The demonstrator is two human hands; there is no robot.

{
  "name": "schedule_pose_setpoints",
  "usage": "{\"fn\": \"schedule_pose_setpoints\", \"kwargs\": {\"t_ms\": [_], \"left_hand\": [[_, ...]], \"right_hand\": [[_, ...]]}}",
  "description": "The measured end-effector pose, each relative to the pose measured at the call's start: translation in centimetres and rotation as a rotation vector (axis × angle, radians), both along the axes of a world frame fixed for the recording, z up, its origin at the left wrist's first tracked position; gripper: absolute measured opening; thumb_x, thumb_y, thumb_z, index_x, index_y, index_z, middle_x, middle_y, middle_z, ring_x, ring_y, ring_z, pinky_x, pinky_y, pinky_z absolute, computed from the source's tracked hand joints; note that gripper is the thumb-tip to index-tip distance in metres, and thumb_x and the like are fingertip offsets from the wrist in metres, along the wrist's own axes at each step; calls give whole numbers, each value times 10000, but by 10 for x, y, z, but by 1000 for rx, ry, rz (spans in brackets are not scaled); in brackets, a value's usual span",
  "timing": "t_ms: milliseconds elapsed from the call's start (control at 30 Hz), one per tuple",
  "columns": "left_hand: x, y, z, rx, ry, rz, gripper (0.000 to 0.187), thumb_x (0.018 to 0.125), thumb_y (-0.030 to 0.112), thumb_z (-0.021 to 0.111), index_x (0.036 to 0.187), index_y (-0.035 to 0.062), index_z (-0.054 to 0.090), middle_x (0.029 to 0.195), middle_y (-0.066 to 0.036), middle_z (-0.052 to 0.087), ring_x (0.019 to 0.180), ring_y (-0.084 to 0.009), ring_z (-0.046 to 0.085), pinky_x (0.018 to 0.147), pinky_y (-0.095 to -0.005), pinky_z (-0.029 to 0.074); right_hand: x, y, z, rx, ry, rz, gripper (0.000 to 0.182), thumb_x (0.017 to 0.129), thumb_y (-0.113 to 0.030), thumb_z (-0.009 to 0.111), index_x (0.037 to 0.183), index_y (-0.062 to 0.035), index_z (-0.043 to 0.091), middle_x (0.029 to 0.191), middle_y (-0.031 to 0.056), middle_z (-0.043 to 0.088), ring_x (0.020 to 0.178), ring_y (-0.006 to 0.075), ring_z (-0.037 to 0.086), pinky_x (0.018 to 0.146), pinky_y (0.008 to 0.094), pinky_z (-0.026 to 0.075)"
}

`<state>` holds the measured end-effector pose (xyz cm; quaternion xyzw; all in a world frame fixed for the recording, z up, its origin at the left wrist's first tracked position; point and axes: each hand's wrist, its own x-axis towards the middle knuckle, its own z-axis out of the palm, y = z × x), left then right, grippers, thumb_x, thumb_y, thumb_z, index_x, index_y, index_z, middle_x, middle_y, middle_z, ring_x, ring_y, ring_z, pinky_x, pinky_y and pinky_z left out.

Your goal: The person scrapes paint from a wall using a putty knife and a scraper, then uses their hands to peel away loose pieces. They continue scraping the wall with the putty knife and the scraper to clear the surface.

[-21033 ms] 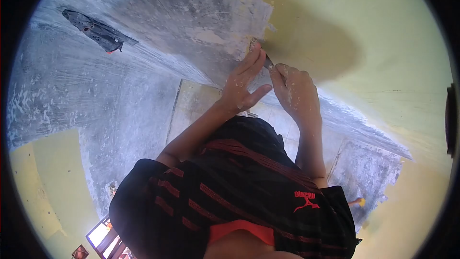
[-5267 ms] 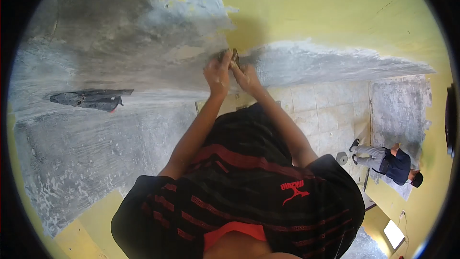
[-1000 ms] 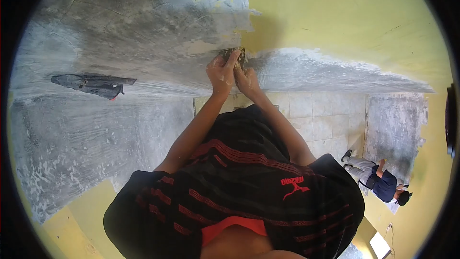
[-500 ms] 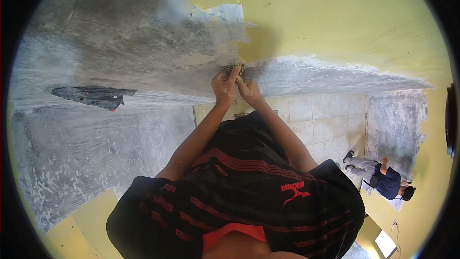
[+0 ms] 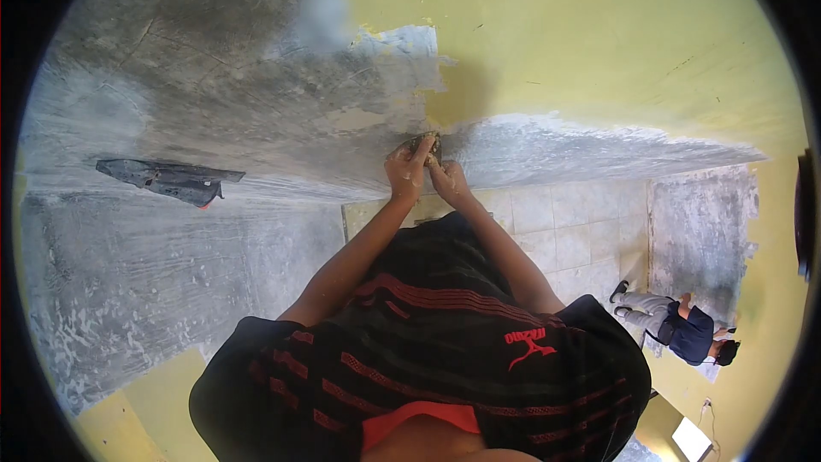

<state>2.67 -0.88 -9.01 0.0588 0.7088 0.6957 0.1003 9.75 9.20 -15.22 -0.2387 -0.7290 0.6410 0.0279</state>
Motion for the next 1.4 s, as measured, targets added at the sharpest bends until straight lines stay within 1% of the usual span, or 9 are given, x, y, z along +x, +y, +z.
{"fn": "schedule_pose_setpoints", "kwargs": {"t_ms": [100, 167, 300, 400, 533, 900, 1000, 1167, 1400], "left_hand": [[-2, -1, 3, -56, -51, -17, 222, 974, 185, 807, 892, -18, 766, 799, 22, 694, 671, -59, 567, 602, -261, 470], [-3, 3, 1, 112, -92, 65, 333, 898, 237, 878, 742, -17, 730, 697, 8, 670, 624, -72, 514, 570, -302, 426], [3, 2, 52, 178, -42, 59, 231, 968, 191, 815, 852, -1, 758, 770, 26, 674, 661, -57, 544, 590, -259, 445], [-2, -6, 55, -101, -9, 70, 257, 950, 199, 835, 798, 14, 741, 734, 40, 647, 649, -52, 504, 575, -260, 397], [8, 3, 81, 90, -28, 113, 299, 915, 175, 861, 743, -23, 717, 736, 6, 696, 669, -53, 546, 593, -272, 444], [-2, 3, 109, 93, 62, 85, 239, 945, 183, 838, 833, -10, 753, 768, 38, 674, 675, -48, 527, 623, -251, 422], [6, 7, 100, 278, 57, 203, 398, 879, 206, 901, 654, -6, 649, 651, 27, 615, 622, -50, 460, 544, -288, 376], [3, -7, 64, -67, 35, 144, 432, 870, 227, 912, 619, 2, 642, 611, 43, 568, 584, -54, 427, 514, -295, 354], [3, 1, 132, 100, 44, 149, 323, 884, 145, 889, 687, -15, 689, 644, 46, 599, 593, -47, 457, 519, -288, 363]], "right_hand": [[4, -2, 14, -2, 22, 3, 604, 1048, -504, 630, 805, 47, 679, 604, 120, 559, 643, 167, 523, 615, 456, 476], [4, -4, 49, 16, 123, -21, 600, 1052, -498, 625, 820, 52, 684, 602, 124, 566, 640, 168, 524, 611, 454, 475], [-5, -5, 60, 41, 95, 8, 568, 1066, -472, 606, 873, 54, 705, 597, 155, 561, 625, 162, 519, 596, 456, 466], [-3, -12, 61, 21, 52, 2, 565, 1072, -464, 596, 881, 57, 703, 591, 179, 532, 615, 154, 505, 584, 458, 455], [1, -16, 74, -31, 148, -12, 605, 1069, -487, 596, 830, 63, 681, 578, 173, 493, 620, 140, 482, 574, 460, 440], [-20, -10, 107, 31, 281, -53, 616, 1051, -493, 630, 772, 56, 630, 568, 117, 474, 610, 145, 461, 549, 443, 415], [-15, -10, 62, -7, 172, -12, 592, 1052, -478, 632, 776, 45, 637, 589, 80, 504, 629, 129, 474, 554, 419, 416], [-4, -17, 66, -79, 135, -28, 608, 1060, -470, 618, 729, 40, 631, 557, 43, 488, 595, 119, 455, 521, 411, 398], [-16, -18, 105, -133, 141, 18, 675, 1074, -501, 581, 643, 19, 588, 512, 27, 471, 522, 122, 452, 483, 396, 368]]}}
